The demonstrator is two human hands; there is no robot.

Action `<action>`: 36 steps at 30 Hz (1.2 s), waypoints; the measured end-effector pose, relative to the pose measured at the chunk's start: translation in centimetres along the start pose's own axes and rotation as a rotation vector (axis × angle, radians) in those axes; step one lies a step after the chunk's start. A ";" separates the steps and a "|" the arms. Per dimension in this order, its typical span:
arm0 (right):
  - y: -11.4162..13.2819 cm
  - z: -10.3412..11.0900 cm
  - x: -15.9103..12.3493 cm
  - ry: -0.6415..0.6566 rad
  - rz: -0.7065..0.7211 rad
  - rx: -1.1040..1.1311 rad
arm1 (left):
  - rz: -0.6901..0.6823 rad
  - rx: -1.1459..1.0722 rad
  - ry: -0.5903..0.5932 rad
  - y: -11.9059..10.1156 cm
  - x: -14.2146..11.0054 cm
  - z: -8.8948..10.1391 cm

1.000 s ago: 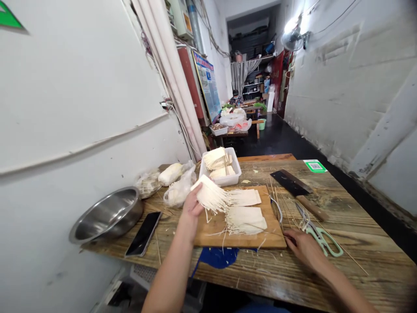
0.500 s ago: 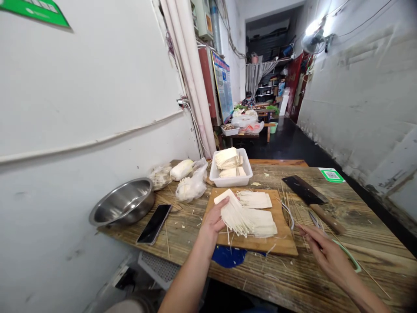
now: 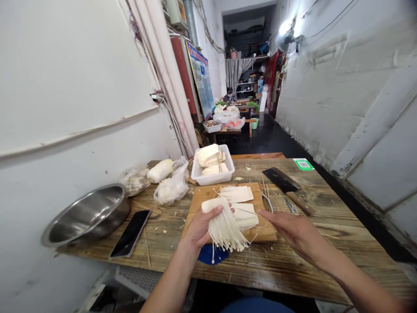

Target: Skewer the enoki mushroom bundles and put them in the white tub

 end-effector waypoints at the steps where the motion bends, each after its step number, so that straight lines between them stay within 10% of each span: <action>1: 0.2 0.2 0.2 0.008 0.026 -0.029 | 0.007 0.005 0.000 0.0 -0.1 -0.1; 11: 1.2 0.8 0.4 -0.079 0.235 -0.344 | 0.038 0.096 0.024 0.1 -1.4 -1.0; 36: 2.4 2.0 0.2 -0.104 0.238 -0.404 | 0.019 0.170 0.077 0.1 -1.9 -1.7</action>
Point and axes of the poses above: each hand's wrist, its own x-axis towards the middle knuckle, its own z-axis out of the back of the hand, y = z × x, the point moved 2 cm from there along x, towards the middle knuckle, and after that the axes turned 14 degrees about -y, right-handed, at the moved point
